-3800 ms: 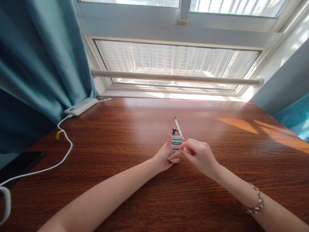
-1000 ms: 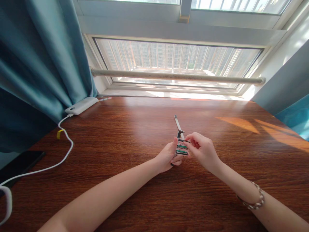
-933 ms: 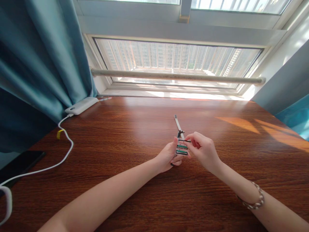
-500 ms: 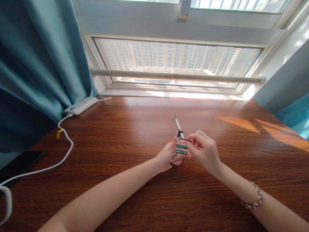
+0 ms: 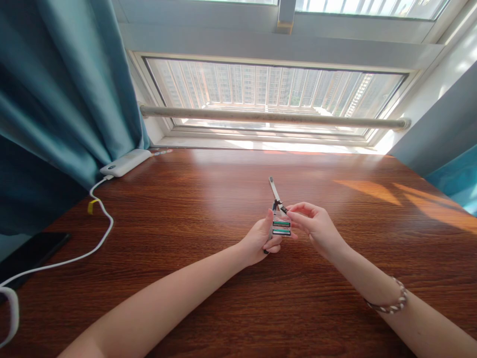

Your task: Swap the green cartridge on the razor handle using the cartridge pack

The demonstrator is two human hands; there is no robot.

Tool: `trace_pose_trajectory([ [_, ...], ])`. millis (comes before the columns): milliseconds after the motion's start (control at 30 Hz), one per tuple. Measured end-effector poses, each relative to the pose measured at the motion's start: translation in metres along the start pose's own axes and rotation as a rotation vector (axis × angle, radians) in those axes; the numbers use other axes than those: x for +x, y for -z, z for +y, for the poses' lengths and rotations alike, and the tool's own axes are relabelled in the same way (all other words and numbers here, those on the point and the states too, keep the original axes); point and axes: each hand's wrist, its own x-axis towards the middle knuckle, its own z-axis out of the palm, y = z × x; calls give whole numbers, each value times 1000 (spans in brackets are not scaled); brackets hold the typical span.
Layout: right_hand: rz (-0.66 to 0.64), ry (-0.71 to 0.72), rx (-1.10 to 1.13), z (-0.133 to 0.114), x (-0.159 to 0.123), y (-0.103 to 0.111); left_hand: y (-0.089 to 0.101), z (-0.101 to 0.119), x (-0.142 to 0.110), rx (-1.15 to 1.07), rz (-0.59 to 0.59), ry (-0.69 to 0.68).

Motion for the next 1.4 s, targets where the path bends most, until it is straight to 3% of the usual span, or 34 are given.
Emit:
trace_pose_trajectory([
  [200,26,-66,-7,3,9,8,-1,-2,0,4,46,-45],
  [367,33,4,-105,7,30,36,0,-6,3,21,291,-265],
  [433,39,16,-158,10,39,51,1,-7,3,28,336,-320],
  [667,4,78,-453,14,57,92,0,-8,2,98,291,-300],
  [900,61,239,-693,20,67,114,0,-9,3,100,290,-296],
  [1033,63,349,-763,21,66,115,-1,-9,3,99,297,-285],
  [1167,24,521,-809,17,59,100,0,-9,3,112,290,-293],
  [1400,-317,701,-1004,11,45,67,14,-2,9,127,351,-378],
])
